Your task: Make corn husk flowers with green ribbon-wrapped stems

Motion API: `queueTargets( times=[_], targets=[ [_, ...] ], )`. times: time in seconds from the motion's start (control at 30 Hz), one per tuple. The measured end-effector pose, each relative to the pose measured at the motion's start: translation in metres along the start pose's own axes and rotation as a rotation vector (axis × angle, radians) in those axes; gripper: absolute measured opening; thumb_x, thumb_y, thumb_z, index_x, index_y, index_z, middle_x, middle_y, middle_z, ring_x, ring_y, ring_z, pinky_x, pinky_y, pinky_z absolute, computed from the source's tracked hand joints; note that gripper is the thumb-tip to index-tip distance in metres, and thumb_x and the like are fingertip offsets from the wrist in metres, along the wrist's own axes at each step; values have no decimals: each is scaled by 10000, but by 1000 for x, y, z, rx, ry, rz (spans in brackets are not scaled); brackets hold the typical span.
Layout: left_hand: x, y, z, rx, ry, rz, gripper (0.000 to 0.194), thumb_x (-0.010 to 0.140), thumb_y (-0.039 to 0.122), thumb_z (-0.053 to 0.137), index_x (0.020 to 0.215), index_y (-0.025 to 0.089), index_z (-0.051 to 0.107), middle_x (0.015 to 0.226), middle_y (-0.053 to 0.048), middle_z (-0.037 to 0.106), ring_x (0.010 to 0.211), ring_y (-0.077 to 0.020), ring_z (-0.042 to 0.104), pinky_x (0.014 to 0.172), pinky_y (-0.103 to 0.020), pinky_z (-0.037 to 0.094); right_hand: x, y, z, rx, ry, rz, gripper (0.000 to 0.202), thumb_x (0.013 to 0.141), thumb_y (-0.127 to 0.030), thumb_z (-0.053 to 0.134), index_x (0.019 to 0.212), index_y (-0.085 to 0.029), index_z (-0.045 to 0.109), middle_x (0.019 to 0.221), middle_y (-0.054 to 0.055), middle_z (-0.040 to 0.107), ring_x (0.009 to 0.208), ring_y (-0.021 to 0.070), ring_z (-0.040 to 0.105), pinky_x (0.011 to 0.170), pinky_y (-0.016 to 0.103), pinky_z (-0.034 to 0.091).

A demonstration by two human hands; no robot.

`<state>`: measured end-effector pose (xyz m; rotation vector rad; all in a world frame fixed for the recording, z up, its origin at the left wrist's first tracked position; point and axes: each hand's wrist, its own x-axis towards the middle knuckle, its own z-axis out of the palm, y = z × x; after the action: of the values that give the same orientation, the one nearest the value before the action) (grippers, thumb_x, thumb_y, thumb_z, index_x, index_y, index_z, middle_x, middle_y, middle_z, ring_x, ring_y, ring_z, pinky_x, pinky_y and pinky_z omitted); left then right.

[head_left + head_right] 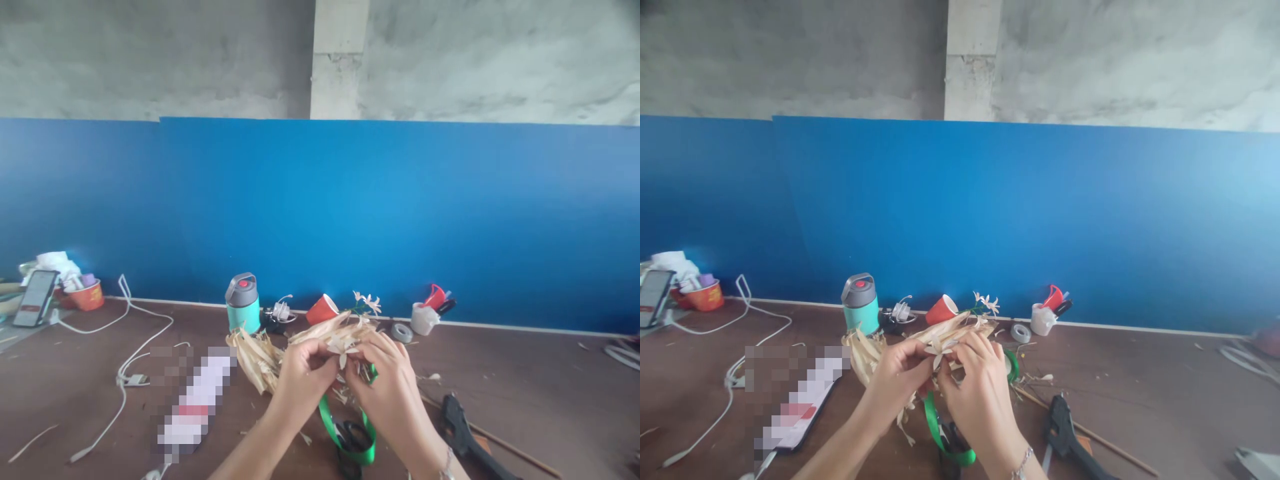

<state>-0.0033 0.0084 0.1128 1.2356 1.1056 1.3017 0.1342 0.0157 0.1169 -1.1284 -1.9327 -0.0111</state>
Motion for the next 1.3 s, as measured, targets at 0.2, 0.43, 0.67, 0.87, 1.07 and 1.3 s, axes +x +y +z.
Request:
queueTargets(
  times=[0.2,0.43,0.67,0.87,1.07,1.3],
  targets=[
    [-1,2,1,-19,16,-15,96,673,227,622,606,160,609,435,39,549,393,-93,477,404,-189,353,-1,-2,2,29,29,32,152,707,-84,540,608,-196,519,735,7,607,770,200,544,724,322,319],
    [-3,3,4,-24,41,-12,110,675,238,638,603,160,612,412,42,541,382,-87,465,396,-178,334,-2,-4,2,27,51,22,179,714,-77,519,586,-195,480,692,5,573,726,189,525,702,315,326],
    [-6,6,4,-64,29,25,91,665,234,667,636,149,654,424,41,545,394,-90,480,411,-177,372,-3,-6,4,29,110,-10,186,713,-71,518,583,-198,476,678,0,557,718,185,516,696,314,329],
    [-11,8,4,-46,51,123,111,696,254,656,662,150,675,444,32,550,421,-103,499,423,-182,382,-4,-8,5,51,201,-79,181,743,-79,509,604,-192,484,668,6,544,696,179,498,675,313,326],
    [-17,13,5,-149,90,79,181,730,323,629,762,150,670,508,6,608,483,-136,564,499,-220,456,-3,-7,3,55,245,-82,183,758,-88,519,611,-192,486,687,8,557,690,174,502,662,309,325],
    [-15,14,3,-225,71,36,127,744,286,566,733,166,606,492,2,631,471,-146,588,514,-231,469,-2,-7,0,93,220,-33,182,753,-99,504,600,-197,495,646,1,525,666,174,497,635,296,339]
  ],
)
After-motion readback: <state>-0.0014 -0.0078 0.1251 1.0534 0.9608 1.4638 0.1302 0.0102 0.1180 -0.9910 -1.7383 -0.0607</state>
